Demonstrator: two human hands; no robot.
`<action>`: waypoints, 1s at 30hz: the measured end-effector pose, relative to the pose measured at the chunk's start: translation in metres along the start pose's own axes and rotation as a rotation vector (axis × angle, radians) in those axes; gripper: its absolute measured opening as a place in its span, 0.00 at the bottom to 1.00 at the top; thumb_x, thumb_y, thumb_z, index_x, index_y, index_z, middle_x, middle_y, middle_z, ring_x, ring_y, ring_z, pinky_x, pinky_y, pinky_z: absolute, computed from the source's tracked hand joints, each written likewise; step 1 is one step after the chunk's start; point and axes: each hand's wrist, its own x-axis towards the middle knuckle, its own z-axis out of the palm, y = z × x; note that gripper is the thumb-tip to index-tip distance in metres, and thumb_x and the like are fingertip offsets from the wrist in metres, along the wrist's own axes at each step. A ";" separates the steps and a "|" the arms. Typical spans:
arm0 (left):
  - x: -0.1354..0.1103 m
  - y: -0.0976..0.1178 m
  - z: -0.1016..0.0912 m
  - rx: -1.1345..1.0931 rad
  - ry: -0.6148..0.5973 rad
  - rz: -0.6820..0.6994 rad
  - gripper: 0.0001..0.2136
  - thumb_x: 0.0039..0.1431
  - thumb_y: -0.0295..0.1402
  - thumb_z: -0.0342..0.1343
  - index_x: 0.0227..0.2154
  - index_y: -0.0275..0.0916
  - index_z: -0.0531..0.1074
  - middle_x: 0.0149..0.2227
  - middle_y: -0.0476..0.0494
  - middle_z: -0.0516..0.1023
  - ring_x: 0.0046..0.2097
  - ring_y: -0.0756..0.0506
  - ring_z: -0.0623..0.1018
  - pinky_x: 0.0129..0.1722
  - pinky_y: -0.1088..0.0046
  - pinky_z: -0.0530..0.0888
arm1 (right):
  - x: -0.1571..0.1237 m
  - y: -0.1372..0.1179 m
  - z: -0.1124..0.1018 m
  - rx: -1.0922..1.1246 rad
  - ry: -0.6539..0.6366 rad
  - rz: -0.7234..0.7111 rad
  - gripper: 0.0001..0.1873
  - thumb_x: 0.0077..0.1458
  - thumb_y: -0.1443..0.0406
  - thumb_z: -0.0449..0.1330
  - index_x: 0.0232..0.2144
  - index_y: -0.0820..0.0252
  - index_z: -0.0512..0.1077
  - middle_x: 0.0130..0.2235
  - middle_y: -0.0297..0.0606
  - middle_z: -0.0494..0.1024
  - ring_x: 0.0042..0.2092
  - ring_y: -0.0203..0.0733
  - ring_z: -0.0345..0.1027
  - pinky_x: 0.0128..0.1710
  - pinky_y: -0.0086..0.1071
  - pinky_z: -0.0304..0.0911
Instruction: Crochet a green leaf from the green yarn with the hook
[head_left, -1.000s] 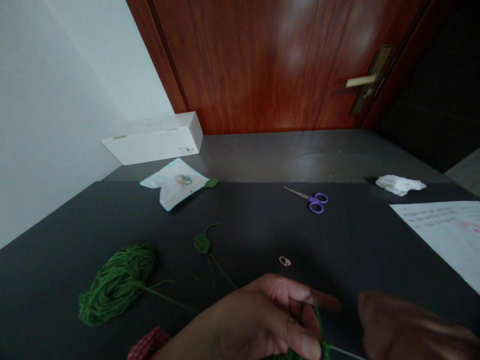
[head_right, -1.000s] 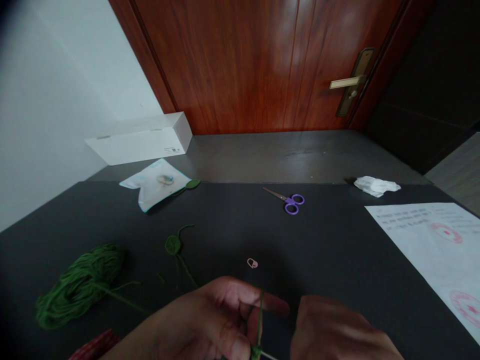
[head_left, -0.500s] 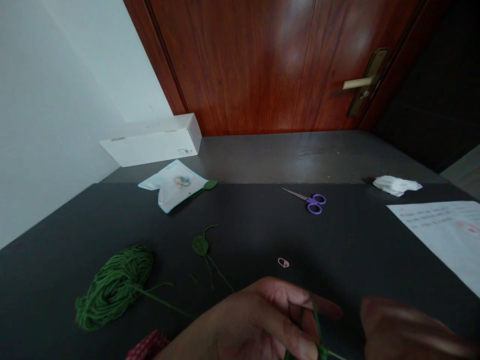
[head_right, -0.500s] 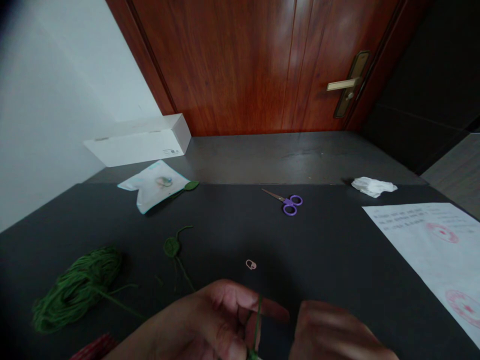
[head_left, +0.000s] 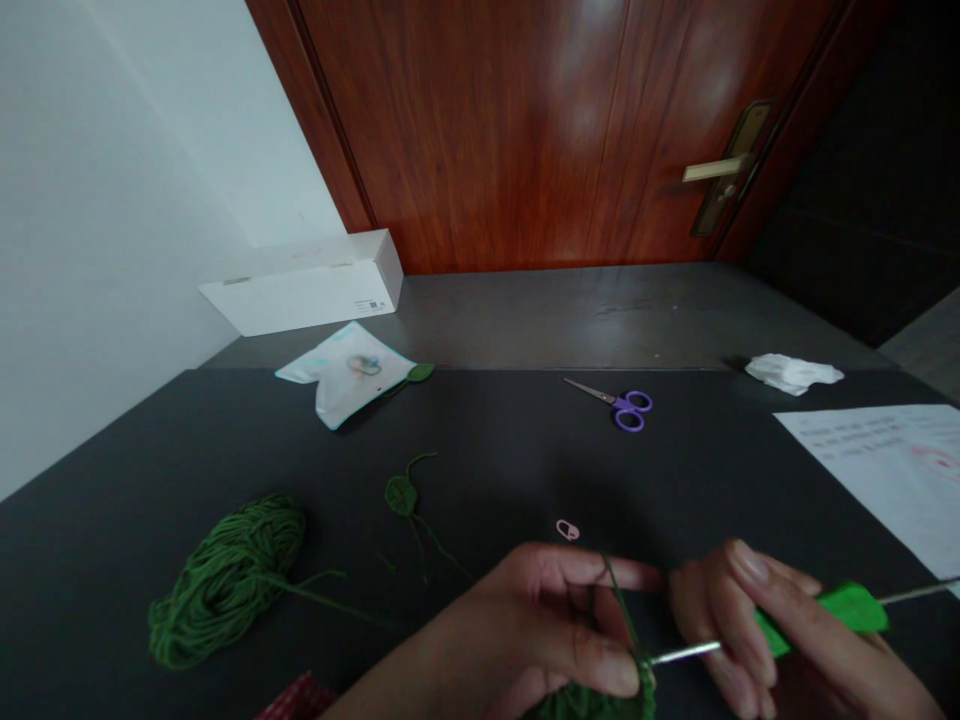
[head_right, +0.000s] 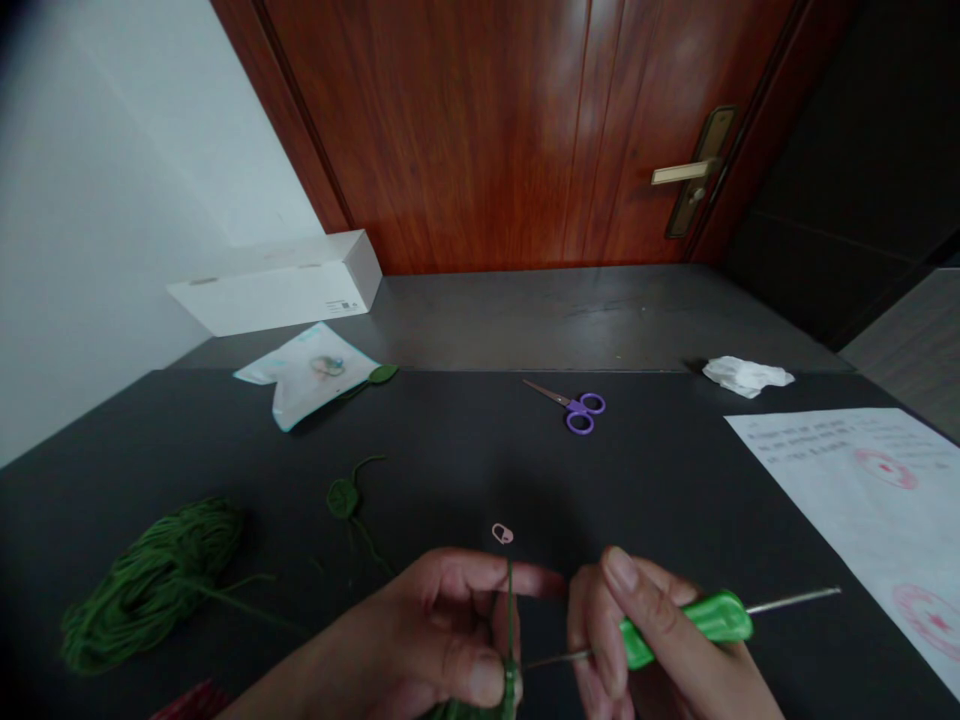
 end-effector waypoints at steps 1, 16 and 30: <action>0.001 -0.002 -0.001 0.019 0.060 0.055 0.24 0.39 0.26 0.69 0.45 0.35 0.78 0.29 0.49 0.73 0.32 0.53 0.70 0.38 0.74 0.65 | 0.001 0.001 0.000 0.013 0.012 0.009 0.26 0.66 0.52 0.49 0.21 0.55 0.74 0.21 0.34 0.72 0.25 0.38 0.63 0.31 0.32 0.63; 0.004 -0.008 0.013 0.435 0.401 0.229 0.32 0.47 0.28 0.61 0.58 0.30 0.65 0.32 0.49 0.68 0.36 0.48 0.70 0.42 0.66 0.69 | 0.010 0.011 0.012 0.103 0.153 0.143 0.24 0.59 0.47 0.57 0.21 0.56 0.73 0.24 0.34 0.71 0.27 0.37 0.57 0.30 0.28 0.59; 0.004 -0.013 0.001 0.171 0.282 0.231 0.41 0.40 0.32 0.71 0.59 0.31 0.62 0.31 0.52 0.71 0.33 0.52 0.69 0.37 0.72 0.65 | 0.014 0.002 0.011 0.065 0.168 0.220 0.26 0.57 0.46 0.58 0.19 0.58 0.74 0.20 0.34 0.70 0.24 0.35 0.56 0.26 0.27 0.58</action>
